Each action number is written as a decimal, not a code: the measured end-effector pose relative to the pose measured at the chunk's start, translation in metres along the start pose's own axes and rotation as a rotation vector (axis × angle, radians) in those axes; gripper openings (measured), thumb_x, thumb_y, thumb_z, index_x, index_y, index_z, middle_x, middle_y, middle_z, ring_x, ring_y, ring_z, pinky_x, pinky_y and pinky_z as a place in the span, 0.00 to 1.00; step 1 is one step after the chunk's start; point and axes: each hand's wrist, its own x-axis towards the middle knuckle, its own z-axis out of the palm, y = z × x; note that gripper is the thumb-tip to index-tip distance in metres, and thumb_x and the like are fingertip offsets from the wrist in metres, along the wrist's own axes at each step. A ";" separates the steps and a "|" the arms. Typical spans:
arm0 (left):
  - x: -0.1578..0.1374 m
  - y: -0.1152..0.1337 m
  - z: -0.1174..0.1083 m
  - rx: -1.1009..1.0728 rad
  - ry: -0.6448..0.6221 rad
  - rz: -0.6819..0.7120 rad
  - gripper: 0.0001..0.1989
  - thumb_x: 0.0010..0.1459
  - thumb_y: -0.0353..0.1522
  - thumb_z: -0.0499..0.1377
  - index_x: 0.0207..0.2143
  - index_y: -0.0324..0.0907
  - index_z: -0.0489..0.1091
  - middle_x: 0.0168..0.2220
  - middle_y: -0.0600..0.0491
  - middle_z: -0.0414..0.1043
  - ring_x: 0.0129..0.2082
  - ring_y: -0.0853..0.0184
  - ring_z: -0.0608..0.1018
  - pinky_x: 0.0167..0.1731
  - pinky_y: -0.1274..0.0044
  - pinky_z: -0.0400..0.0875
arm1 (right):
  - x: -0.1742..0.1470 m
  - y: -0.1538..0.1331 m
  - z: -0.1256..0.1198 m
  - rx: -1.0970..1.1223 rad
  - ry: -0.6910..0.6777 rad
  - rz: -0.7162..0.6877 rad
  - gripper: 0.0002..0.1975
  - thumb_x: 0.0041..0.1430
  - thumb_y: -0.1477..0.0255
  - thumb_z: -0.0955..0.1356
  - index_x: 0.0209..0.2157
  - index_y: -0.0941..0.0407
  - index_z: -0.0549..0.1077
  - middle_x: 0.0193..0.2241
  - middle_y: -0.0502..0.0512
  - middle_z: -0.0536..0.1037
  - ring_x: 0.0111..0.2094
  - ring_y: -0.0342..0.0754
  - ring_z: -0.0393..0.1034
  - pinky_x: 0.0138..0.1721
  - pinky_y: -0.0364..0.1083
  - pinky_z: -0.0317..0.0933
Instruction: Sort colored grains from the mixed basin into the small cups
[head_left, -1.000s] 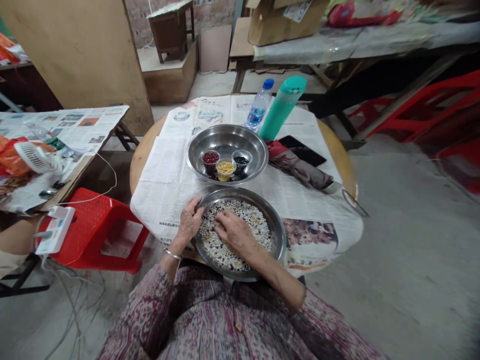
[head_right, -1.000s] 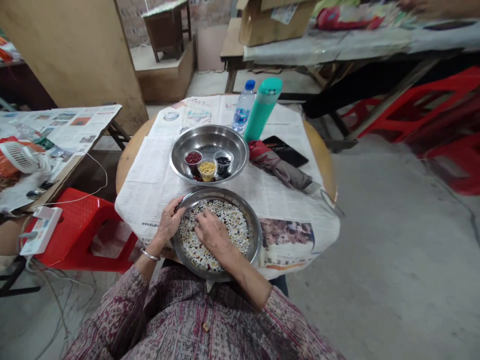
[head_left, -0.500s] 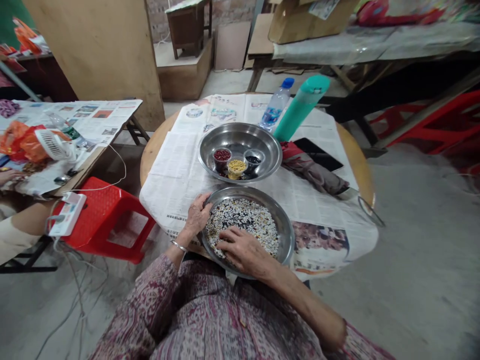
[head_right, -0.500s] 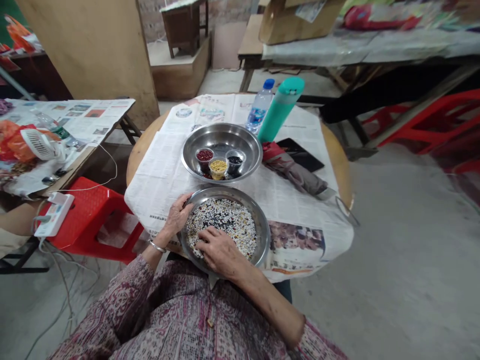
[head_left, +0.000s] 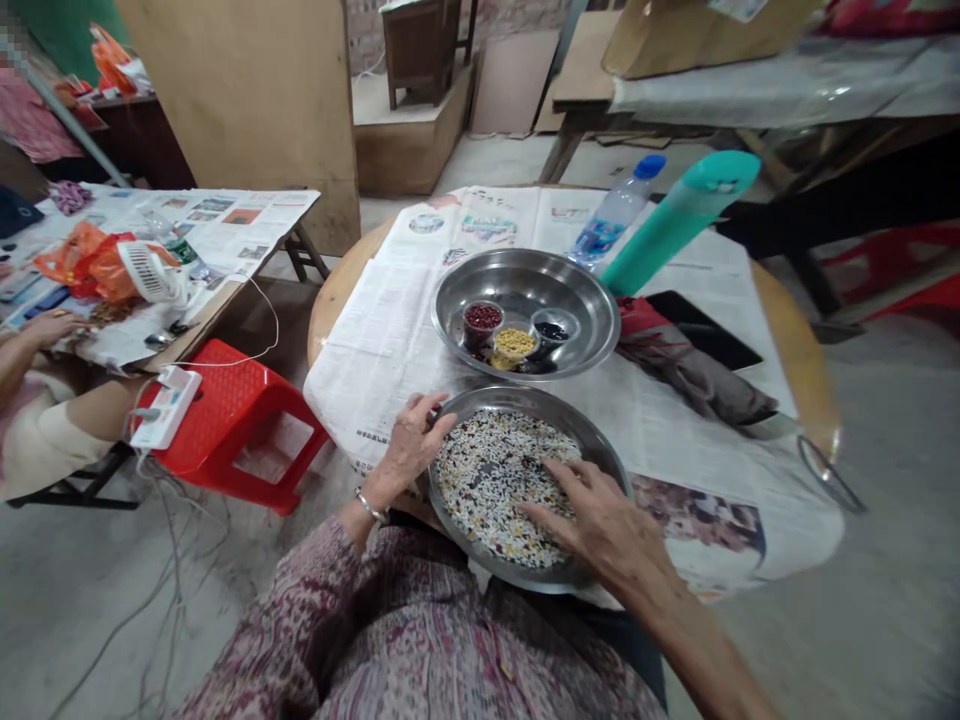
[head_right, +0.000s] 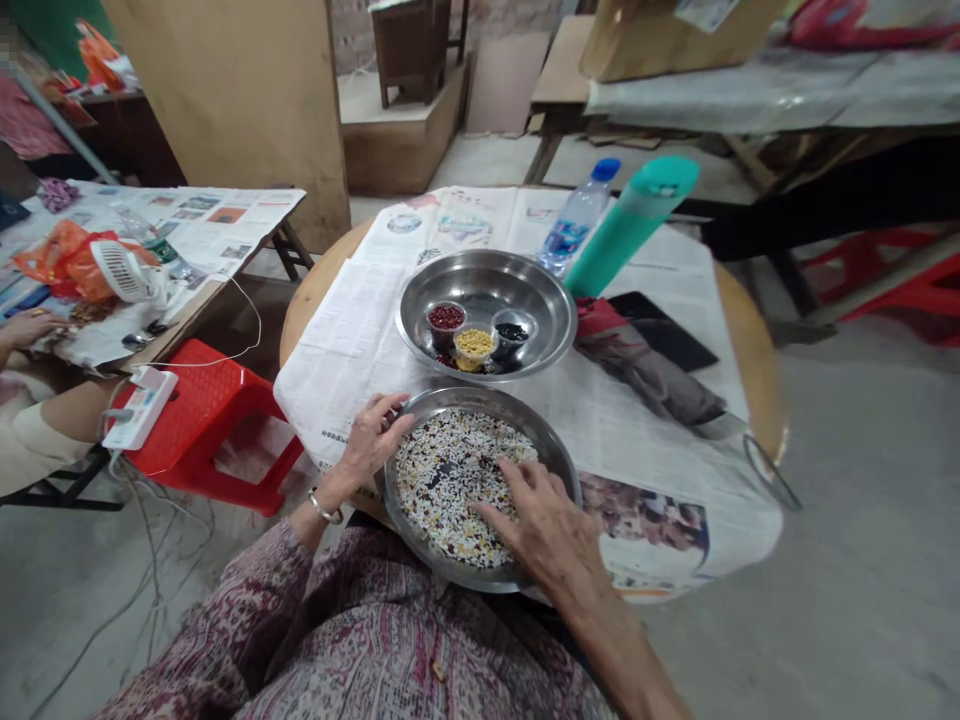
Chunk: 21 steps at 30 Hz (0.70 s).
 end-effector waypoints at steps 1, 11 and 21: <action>-0.003 -0.002 -0.007 0.020 0.018 0.006 0.12 0.62 0.28 0.61 0.49 0.40 0.73 0.39 0.51 0.73 0.36 0.68 0.77 0.40 0.77 0.73 | -0.008 0.001 0.001 0.019 -0.018 0.007 0.22 0.63 0.59 0.66 0.56 0.53 0.70 0.49 0.61 0.76 0.46 0.58 0.74 0.38 0.53 0.71; -0.039 -0.020 -0.072 0.520 0.099 -0.181 0.11 0.59 0.31 0.67 0.44 0.42 0.73 0.38 0.52 0.73 0.43 0.62 0.75 0.45 0.72 0.71 | 0.018 -0.047 0.034 0.408 0.051 -0.186 0.18 0.64 0.75 0.62 0.54 0.54 0.69 0.46 0.59 0.76 0.45 0.52 0.75 0.46 0.52 0.72; -0.033 -0.025 -0.063 0.391 0.123 -0.252 0.03 0.58 0.29 0.66 0.35 0.42 0.76 0.38 0.52 0.77 0.41 0.64 0.77 0.45 0.73 0.70 | 0.016 -0.031 0.029 0.227 0.203 -0.171 0.13 0.66 0.69 0.64 0.50 0.55 0.73 0.49 0.62 0.75 0.50 0.58 0.69 0.51 0.57 0.69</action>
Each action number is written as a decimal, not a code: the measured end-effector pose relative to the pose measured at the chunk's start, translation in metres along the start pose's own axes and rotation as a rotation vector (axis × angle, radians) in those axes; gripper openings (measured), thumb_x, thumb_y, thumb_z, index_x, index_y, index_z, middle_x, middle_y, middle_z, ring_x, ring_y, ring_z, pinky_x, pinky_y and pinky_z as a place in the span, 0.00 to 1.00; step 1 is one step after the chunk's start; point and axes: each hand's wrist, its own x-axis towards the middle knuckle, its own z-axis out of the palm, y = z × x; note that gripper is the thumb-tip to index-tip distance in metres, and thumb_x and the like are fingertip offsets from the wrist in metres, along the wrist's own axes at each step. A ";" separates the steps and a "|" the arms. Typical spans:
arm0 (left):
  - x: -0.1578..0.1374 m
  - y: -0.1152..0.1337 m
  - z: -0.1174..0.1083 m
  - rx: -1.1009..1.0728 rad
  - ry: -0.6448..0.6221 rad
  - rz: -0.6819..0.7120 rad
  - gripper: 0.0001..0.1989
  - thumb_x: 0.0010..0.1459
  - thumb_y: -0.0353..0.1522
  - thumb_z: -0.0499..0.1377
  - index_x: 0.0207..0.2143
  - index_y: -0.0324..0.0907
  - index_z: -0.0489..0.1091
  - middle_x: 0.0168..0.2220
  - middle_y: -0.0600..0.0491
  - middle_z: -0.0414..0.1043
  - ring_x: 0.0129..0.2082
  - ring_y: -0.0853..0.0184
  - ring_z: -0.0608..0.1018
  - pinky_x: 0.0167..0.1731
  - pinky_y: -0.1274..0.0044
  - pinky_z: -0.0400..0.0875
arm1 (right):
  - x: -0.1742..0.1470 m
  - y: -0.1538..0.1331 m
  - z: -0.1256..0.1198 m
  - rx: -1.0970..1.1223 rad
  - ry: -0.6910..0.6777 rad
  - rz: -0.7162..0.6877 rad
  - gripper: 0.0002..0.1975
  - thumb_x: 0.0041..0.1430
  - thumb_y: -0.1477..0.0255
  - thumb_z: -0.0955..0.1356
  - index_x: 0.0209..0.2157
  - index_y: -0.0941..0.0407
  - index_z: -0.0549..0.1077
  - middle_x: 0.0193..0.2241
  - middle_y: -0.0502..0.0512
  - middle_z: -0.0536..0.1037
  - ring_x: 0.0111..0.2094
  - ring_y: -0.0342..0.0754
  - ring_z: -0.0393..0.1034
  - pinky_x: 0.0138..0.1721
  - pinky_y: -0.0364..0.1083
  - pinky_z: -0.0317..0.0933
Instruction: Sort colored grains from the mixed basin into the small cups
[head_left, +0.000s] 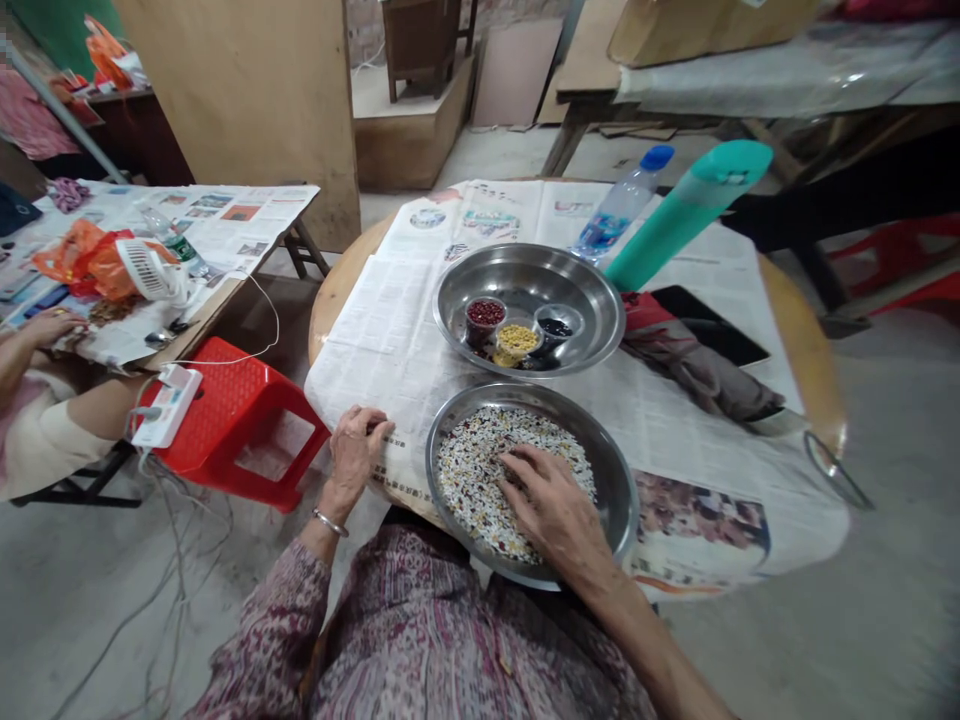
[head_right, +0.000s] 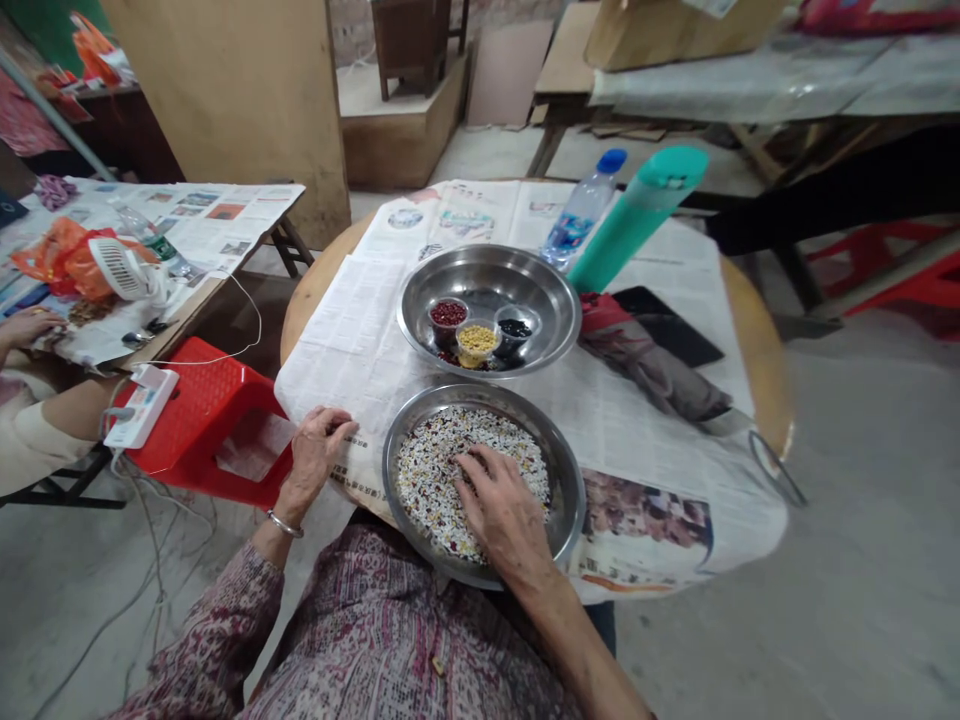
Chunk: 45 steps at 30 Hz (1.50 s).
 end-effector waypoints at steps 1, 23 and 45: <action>0.001 -0.001 0.000 -0.016 0.003 -0.006 0.02 0.58 0.29 0.66 0.35 0.42 0.76 0.38 0.52 0.76 0.40 0.64 0.77 0.44 0.74 0.70 | -0.004 0.003 -0.002 -0.001 0.018 0.002 0.13 0.66 0.68 0.64 0.50 0.55 0.73 0.49 0.61 0.75 0.50 0.57 0.69 0.52 0.57 0.69; -0.012 0.058 0.006 -0.009 -0.188 0.465 0.07 0.68 0.27 0.53 0.34 0.43 0.67 0.34 0.53 0.72 0.38 0.65 0.75 0.41 0.75 0.69 | -0.025 0.005 -0.019 -0.087 0.180 0.226 0.11 0.67 0.71 0.64 0.46 0.55 0.75 0.45 0.59 0.80 0.47 0.55 0.71 0.46 0.53 0.64; -0.004 0.155 0.084 0.219 -0.733 0.810 0.12 0.63 0.28 0.59 0.49 0.42 0.70 0.48 0.47 0.68 0.49 0.59 0.73 0.51 0.68 0.71 | -0.025 -0.001 -0.016 0.190 0.541 0.405 0.08 0.66 0.75 0.62 0.41 0.53 0.71 0.35 0.55 0.77 0.39 0.50 0.72 0.43 0.50 0.66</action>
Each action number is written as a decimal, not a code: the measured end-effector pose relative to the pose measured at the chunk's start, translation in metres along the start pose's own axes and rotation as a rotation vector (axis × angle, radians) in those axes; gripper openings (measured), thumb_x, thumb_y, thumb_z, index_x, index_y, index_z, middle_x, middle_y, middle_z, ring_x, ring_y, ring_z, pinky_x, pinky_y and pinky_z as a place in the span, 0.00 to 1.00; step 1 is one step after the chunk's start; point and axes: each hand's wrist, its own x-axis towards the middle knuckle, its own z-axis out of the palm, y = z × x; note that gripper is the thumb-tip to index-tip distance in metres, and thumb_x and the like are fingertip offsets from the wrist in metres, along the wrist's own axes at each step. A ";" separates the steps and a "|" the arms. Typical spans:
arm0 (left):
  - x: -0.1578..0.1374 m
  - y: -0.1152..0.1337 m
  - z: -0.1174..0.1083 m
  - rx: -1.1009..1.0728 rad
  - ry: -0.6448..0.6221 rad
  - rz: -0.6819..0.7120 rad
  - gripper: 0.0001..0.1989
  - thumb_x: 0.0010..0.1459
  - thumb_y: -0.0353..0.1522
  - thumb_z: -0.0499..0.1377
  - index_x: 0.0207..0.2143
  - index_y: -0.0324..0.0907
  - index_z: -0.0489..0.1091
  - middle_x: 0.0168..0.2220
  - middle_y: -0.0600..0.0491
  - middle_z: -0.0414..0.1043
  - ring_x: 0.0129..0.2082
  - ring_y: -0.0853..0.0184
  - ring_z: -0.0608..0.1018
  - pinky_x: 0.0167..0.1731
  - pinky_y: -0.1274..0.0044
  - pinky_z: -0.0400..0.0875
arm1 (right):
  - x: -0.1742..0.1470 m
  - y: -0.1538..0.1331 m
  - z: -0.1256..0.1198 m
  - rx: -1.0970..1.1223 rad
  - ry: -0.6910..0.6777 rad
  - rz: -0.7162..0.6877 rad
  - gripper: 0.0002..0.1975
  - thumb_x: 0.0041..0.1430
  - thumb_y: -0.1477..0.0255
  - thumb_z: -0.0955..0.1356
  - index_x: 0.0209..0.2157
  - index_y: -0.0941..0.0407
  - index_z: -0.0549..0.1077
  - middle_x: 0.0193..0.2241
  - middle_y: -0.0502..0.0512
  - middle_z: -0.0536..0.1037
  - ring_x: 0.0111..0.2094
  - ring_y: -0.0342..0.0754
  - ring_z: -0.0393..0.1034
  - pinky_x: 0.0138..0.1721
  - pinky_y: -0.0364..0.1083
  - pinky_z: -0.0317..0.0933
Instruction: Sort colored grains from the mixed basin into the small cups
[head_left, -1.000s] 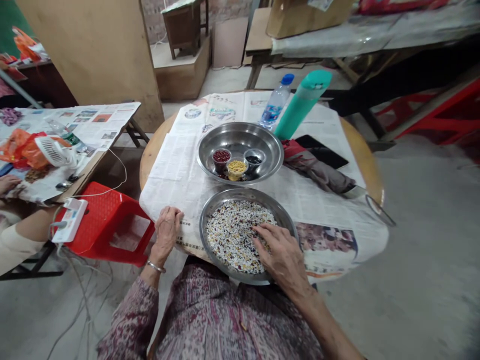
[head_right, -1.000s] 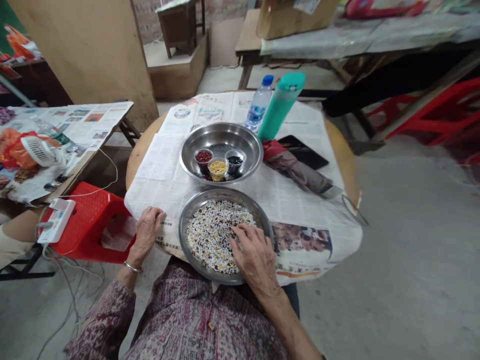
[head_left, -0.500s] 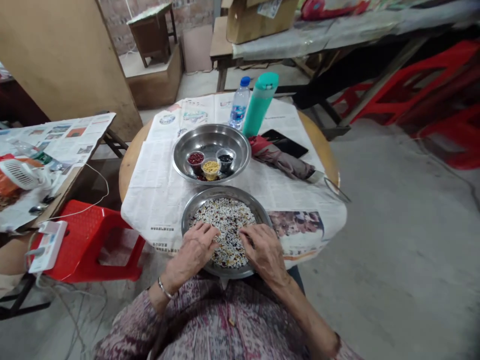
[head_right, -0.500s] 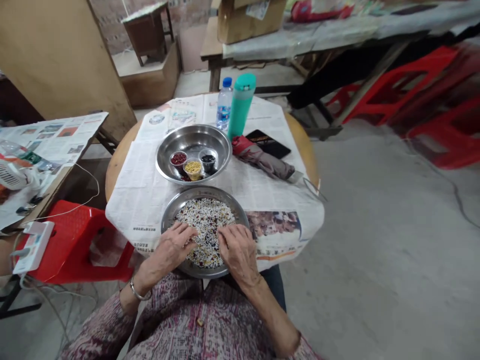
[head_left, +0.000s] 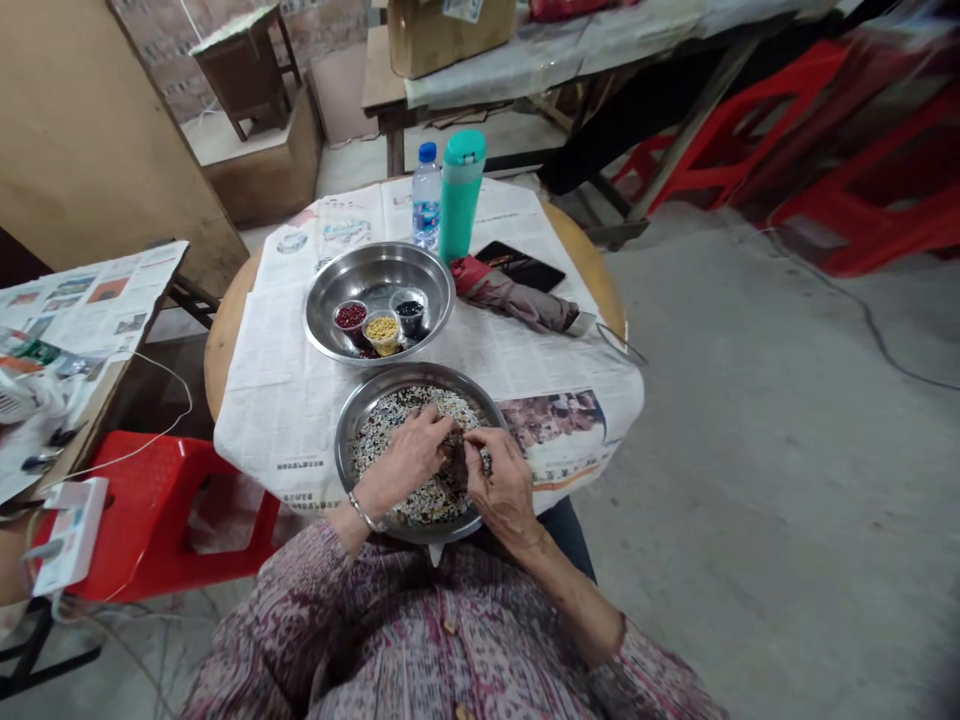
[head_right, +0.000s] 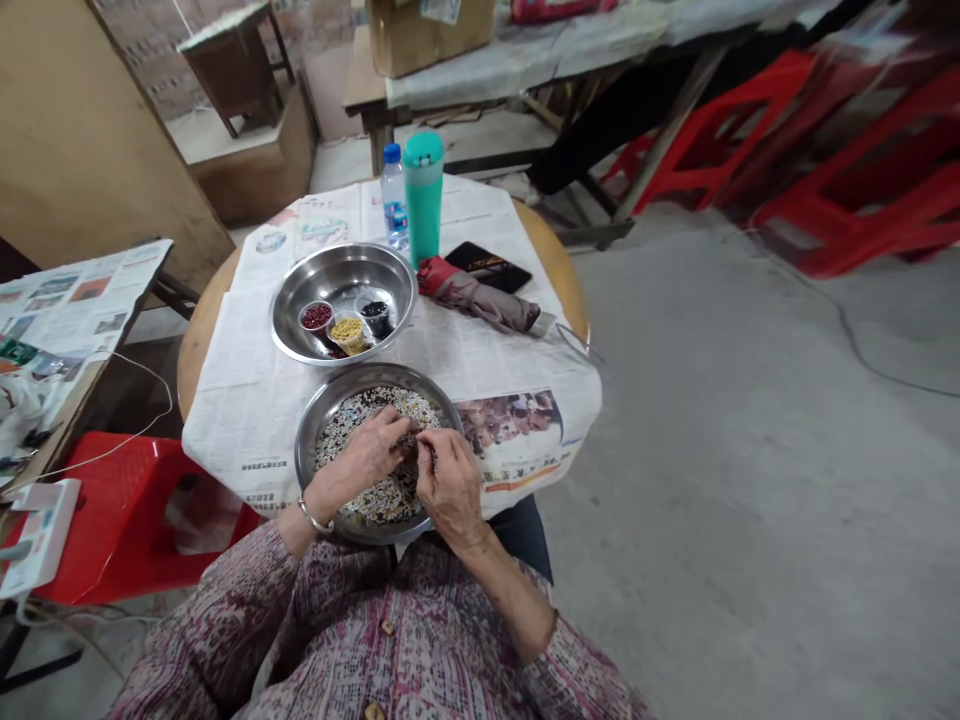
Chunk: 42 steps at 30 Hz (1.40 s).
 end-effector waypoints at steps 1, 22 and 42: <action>-0.002 0.002 0.001 -0.016 -0.039 0.033 0.10 0.64 0.26 0.56 0.46 0.41 0.71 0.45 0.48 0.69 0.47 0.61 0.74 0.50 0.71 0.72 | 0.000 0.000 0.000 0.001 0.002 -0.002 0.08 0.66 0.75 0.62 0.41 0.53 0.71 0.36 0.55 0.77 0.39 0.50 0.72 0.44 0.50 0.66; -0.053 -0.025 -0.012 -0.064 0.022 -0.096 0.10 0.63 0.23 0.55 0.45 0.43 0.68 0.45 0.50 0.67 0.46 0.63 0.74 0.51 0.69 0.73 | 0.001 0.000 -0.002 -0.175 -0.207 -0.100 0.15 0.63 0.81 0.61 0.45 0.54 0.74 0.40 0.57 0.79 0.44 0.53 0.70 0.48 0.52 0.65; -0.028 -0.036 -0.012 -0.060 0.111 -0.034 0.17 0.65 0.21 0.47 0.47 0.41 0.72 0.41 0.49 0.73 0.44 0.65 0.76 0.51 0.73 0.72 | -0.002 0.003 -0.001 -0.103 -0.125 -0.092 0.19 0.63 0.81 0.58 0.50 0.55 0.73 0.44 0.60 0.78 0.47 0.54 0.71 0.51 0.55 0.67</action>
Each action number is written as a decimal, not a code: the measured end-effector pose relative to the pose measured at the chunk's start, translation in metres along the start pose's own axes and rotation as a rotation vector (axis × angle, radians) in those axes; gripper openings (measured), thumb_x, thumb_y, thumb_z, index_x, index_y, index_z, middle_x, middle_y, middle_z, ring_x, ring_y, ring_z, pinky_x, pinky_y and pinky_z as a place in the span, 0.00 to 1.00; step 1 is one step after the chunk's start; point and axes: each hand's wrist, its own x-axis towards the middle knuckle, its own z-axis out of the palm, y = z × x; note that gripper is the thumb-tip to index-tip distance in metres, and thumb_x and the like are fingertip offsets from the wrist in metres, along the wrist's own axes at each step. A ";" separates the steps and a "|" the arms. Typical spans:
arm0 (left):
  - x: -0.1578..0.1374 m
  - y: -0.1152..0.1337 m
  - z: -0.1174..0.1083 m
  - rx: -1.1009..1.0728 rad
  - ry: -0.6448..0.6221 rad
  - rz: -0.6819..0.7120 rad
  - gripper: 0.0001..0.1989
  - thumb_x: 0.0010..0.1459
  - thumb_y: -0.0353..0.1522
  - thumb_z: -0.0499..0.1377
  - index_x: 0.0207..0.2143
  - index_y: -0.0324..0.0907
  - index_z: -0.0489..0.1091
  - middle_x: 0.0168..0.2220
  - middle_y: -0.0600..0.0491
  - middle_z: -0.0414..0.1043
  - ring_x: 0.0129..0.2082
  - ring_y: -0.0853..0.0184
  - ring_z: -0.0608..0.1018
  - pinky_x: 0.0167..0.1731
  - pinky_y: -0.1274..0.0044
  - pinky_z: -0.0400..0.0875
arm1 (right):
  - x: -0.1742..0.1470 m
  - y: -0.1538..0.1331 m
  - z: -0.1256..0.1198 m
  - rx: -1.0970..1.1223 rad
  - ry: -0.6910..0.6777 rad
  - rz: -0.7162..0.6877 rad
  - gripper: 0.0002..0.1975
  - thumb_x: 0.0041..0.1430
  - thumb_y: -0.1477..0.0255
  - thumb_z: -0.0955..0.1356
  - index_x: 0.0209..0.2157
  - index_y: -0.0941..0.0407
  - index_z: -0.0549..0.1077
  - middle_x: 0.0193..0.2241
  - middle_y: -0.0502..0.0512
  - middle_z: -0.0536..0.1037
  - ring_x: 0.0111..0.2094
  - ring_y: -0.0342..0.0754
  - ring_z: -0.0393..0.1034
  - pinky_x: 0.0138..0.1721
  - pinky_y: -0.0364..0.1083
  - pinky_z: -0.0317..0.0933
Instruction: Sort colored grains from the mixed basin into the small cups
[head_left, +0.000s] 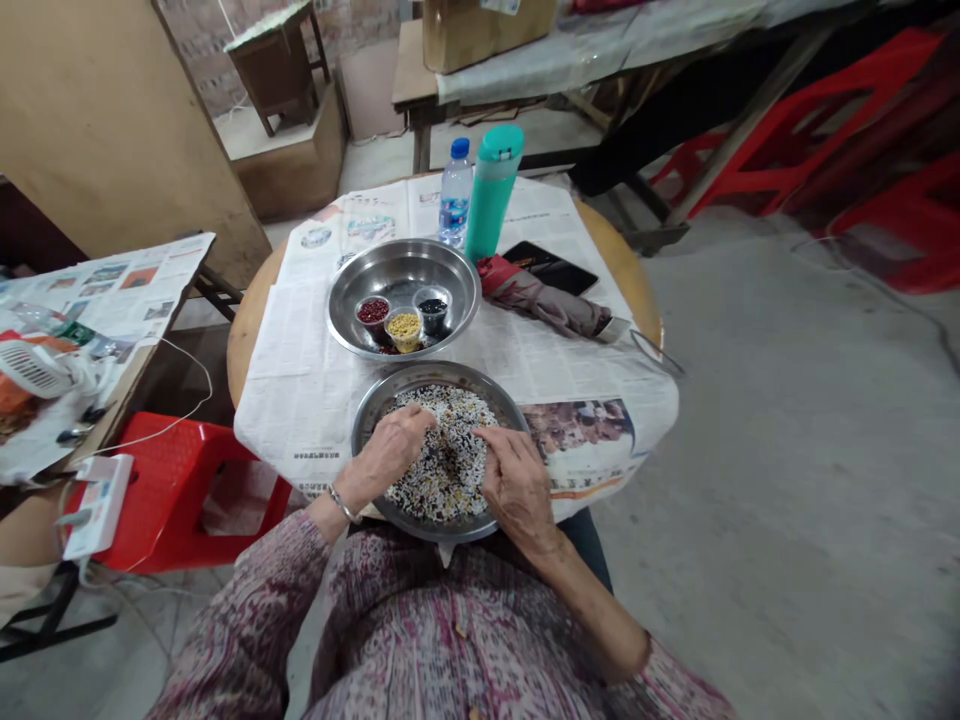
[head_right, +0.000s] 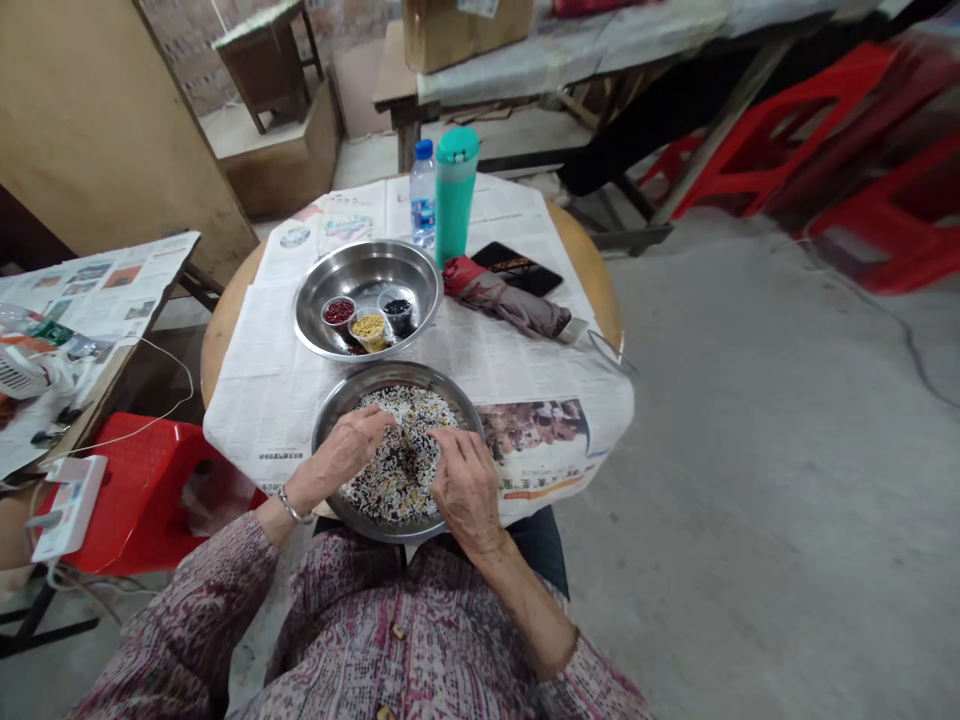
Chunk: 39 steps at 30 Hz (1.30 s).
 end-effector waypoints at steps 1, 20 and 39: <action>0.002 -0.003 -0.002 -0.006 0.040 -0.011 0.18 0.65 0.20 0.48 0.49 0.41 0.72 0.42 0.49 0.75 0.46 0.64 0.76 0.53 0.72 0.70 | 0.000 0.000 0.000 0.004 0.004 -0.001 0.19 0.63 0.81 0.58 0.50 0.55 0.73 0.43 0.60 0.78 0.46 0.54 0.71 0.51 0.55 0.67; 0.019 0.028 0.021 0.098 -0.165 0.312 0.10 0.67 0.25 0.53 0.44 0.39 0.73 0.45 0.48 0.73 0.47 0.63 0.73 0.57 0.68 0.67 | -0.002 0.002 0.004 -0.006 0.066 0.028 0.17 0.70 0.75 0.59 0.55 0.54 0.70 0.49 0.62 0.75 0.52 0.54 0.69 0.53 0.56 0.67; -0.017 0.039 0.023 -0.047 -0.099 0.035 0.11 0.68 0.23 0.49 0.43 0.40 0.70 0.40 0.50 0.69 0.42 0.65 0.73 0.46 0.73 0.73 | -0.005 0.004 0.004 0.000 0.055 0.013 0.17 0.69 0.76 0.59 0.54 0.55 0.71 0.49 0.62 0.75 0.51 0.53 0.70 0.53 0.55 0.68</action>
